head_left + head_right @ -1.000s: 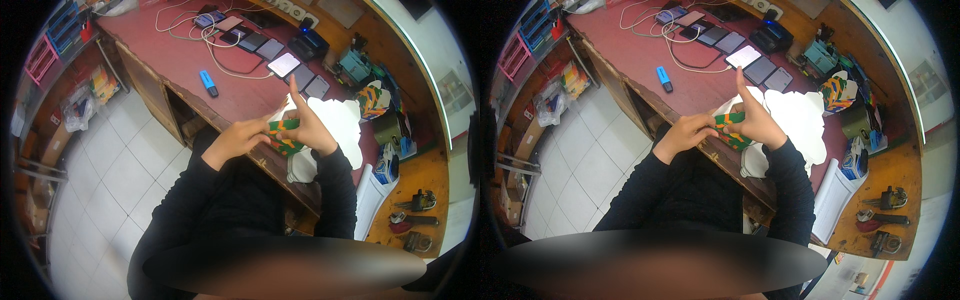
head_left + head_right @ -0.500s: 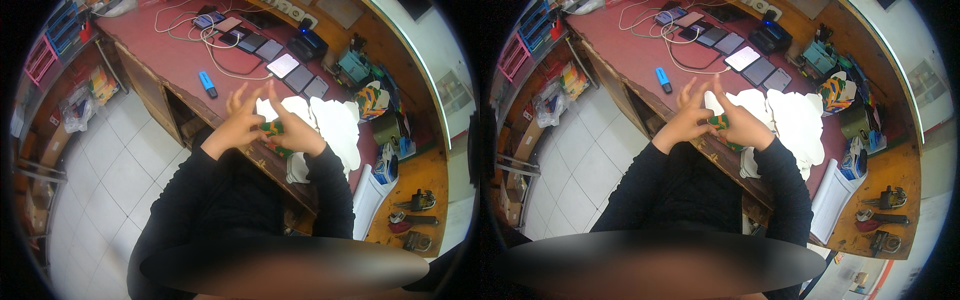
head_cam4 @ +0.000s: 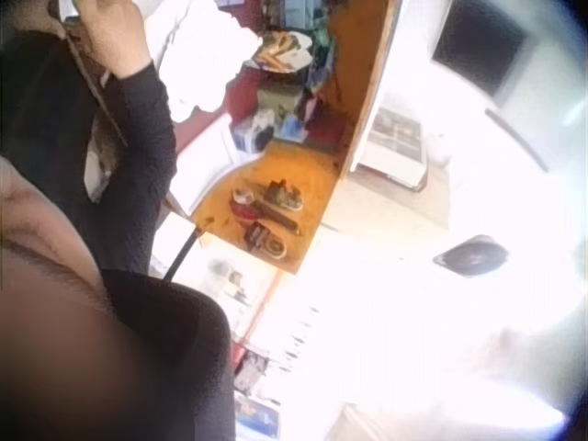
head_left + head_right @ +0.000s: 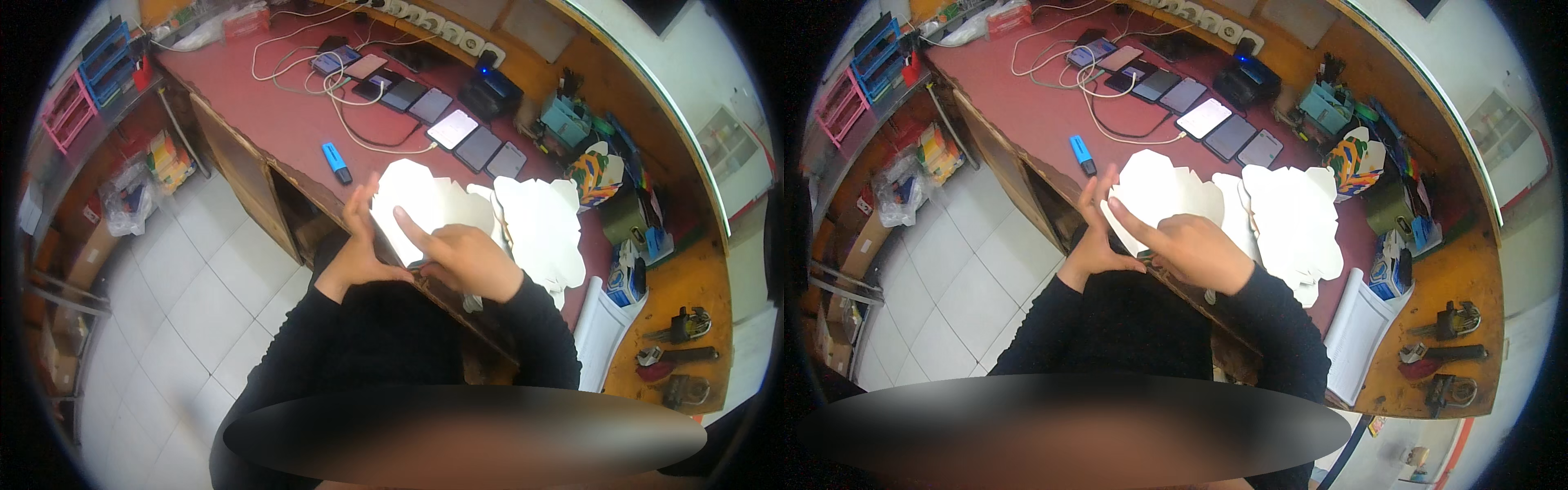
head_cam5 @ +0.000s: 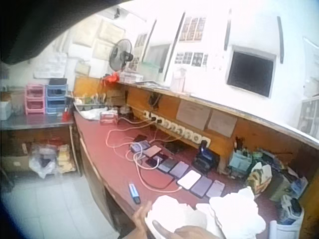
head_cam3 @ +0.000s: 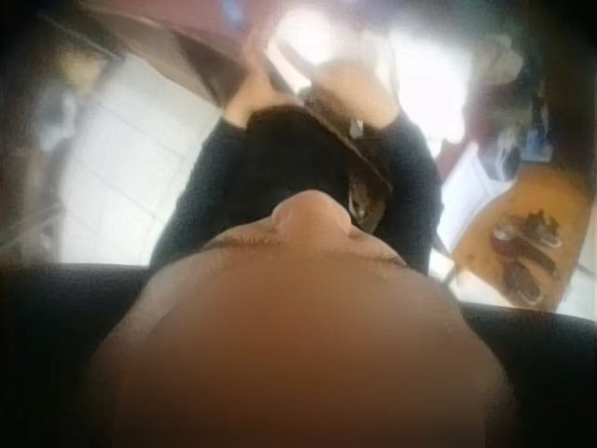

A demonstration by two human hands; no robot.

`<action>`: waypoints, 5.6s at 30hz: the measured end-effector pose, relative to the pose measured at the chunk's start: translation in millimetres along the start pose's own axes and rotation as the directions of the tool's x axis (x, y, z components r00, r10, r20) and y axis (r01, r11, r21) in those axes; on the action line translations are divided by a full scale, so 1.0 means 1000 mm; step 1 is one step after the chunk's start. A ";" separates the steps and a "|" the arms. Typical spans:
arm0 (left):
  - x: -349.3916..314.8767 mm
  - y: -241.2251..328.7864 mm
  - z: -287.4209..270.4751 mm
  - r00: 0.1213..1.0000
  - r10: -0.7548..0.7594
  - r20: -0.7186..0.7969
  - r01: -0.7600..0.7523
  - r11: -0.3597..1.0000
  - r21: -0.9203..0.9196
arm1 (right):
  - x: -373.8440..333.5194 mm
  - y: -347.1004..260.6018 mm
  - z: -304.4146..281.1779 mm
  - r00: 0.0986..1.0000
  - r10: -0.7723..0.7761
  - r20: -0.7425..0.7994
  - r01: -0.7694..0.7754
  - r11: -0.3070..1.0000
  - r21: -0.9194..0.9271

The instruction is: The person folds and assembles small, colorful paper boxes from flat sheets. They fold the edges, tuck flaps, and form the box shape, then place the finished boxes on the table.

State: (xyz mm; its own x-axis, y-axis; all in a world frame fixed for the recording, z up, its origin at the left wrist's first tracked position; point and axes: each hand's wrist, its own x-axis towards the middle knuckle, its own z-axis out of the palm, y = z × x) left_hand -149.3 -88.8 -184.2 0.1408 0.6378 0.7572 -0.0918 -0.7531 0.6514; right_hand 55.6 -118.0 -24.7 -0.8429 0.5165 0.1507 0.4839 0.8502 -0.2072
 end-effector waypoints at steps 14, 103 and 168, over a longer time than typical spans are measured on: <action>0.030 0.051 -0.010 0.872 0.488 -0.040 -0.441 0.817 0.372 | -0.064 -0.018 -0.039 0.558 -0.022 -0.829 0.173 0.981 0.091; 0.041 0.108 0.030 0.849 -0.413 -0.329 0.233 0.852 -0.469 | -0.029 0.019 0.018 0.673 0.247 -0.697 0.142 0.882 0.450; 0.046 0.127 0.016 0.884 -0.451 0.122 0.426 0.885 0.189 | -0.048 0.003 -0.012 0.794 0.088 -0.601 0.013 0.987 0.161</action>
State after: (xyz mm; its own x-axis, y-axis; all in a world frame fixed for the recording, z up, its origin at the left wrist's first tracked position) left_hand -138.8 -157.5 -67.8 0.2863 0.8841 0.3694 0.1647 -0.4252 0.8900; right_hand 100.5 -139.2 -21.2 -0.4857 0.5463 0.6824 0.4288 0.8292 -0.3586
